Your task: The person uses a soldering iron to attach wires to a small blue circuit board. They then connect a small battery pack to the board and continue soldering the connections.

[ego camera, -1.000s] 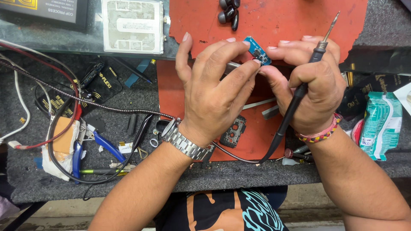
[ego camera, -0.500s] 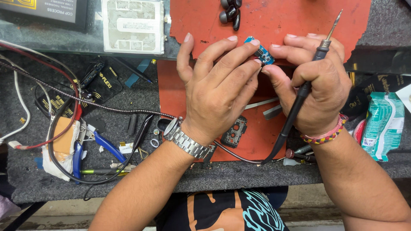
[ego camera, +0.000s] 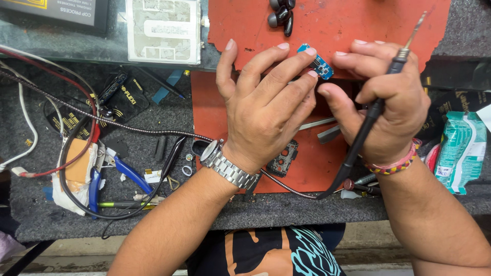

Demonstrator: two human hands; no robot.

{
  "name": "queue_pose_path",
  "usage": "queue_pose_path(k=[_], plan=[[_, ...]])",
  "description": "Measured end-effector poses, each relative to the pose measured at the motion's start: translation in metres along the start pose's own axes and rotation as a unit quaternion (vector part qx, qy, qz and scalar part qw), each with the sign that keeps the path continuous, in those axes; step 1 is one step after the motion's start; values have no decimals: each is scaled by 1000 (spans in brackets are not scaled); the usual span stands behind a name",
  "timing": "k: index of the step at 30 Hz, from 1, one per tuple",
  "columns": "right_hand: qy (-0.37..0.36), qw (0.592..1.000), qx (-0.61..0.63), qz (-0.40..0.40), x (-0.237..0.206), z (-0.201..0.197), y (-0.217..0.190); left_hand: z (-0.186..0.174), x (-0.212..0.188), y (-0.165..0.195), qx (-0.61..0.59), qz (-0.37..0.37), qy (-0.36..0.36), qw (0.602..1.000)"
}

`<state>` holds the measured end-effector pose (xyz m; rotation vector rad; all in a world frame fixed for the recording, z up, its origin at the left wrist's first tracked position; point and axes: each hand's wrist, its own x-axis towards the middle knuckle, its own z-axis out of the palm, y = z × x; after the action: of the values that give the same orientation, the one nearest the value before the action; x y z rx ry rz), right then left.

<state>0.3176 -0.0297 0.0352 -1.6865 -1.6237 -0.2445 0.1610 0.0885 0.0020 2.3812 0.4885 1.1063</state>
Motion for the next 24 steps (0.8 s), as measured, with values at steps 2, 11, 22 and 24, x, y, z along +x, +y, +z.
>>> queue_pose_path(k=[2, 11, 22, 24], plan=[[27, 999, 40, 12, -5, 2, 5, 0, 0, 0, -1, 1, 0, 1000], [159, 962, 222, 5, -18, 12, 17, 1, -1, -1, -9, 7, -7, 1000], [3, 996, 92, -21, -24, -12, -3, -2, 0, -1, -11, 6, -10, 1000], [5, 995, 89, -34, -21, -13, -4, -2, -1, 0, -12, 6, -11, 1000]])
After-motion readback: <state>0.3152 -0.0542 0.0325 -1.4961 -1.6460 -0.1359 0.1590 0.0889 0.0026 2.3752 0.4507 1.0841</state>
